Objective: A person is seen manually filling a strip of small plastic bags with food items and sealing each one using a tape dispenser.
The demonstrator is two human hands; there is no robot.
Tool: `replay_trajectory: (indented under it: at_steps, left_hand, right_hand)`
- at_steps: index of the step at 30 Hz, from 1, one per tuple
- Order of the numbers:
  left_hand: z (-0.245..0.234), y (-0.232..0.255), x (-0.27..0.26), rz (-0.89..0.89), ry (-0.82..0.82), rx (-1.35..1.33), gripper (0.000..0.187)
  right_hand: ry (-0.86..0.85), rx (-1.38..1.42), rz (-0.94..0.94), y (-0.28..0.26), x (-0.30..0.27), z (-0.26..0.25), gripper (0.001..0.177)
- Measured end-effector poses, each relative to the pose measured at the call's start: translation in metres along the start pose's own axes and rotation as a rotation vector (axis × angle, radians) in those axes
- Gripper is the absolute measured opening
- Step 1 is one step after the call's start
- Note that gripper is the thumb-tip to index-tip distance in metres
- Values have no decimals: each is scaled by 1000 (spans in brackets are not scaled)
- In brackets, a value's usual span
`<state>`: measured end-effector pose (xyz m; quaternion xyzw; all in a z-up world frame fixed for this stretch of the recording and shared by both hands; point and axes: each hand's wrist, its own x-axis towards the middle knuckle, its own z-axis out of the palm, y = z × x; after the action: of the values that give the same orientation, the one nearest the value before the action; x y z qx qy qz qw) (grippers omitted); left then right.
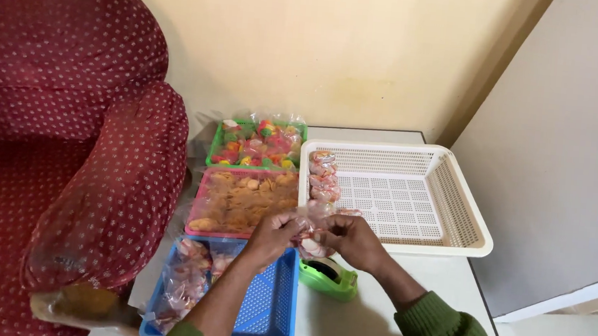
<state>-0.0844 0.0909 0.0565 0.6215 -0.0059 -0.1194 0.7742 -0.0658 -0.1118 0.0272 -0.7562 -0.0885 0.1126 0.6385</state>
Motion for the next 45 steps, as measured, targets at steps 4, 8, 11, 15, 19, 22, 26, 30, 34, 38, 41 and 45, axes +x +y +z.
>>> replay_trajectory:
  at_steps: [4, 8, 11, 15, 19, 22, 26, 30, 34, 38, 41, 45]
  left_hand:
    - [-2, 5, 9, 22, -17, 28, 22]
    - [7, 12, 10, 51, 12, -91, 20]
    - [2, -12, 30, 32, 12, -152, 20]
    - [18, -9, 26, -7, -7, -195, 23]
    - [28, -29, 42, 22, 35, -199, 16]
    - [36, -32, 34, 25, 80, -259, 13]
    - [34, -38, 33, 53, 149, -321, 11]
    - [37, -23, 20, 44, 147, -320, 14]
    - [20, -51, 40, 74, 146, -305, 14]
    - [20, -48, 39, 104, 173, -317, 15]
    - [15, -59, 47, 89, 169, -382, 14]
    - [15, -54, 46, 19, 182, -397, 9]
  right_hand:
    - [94, -64, -30, -30, -10, 3, 12]
    - [170, 11, -11, -19, -2, -1, 21]
    - [208, 63, -9, -15, 2, -7, 23]
    - [209, 88, 9, -8, 1, -16, 20]
    - [226, 71, -19, 4, -4, -16, 20]
    - [245, 72, -25, 15, -7, -13, 18]
    - [227, 73, -11, 0, -12, -6, 13]
    - [218, 52, -26, 8, -9, -3, 12]
    - [205, 42, -30, 5, -11, 7, 10]
    - [233, 15, -49, 3, -12, 10, 15]
    - [271, 11, -93, 5, -15, 14, 12]
    - [275, -152, -308, 8, -17, 14, 8]
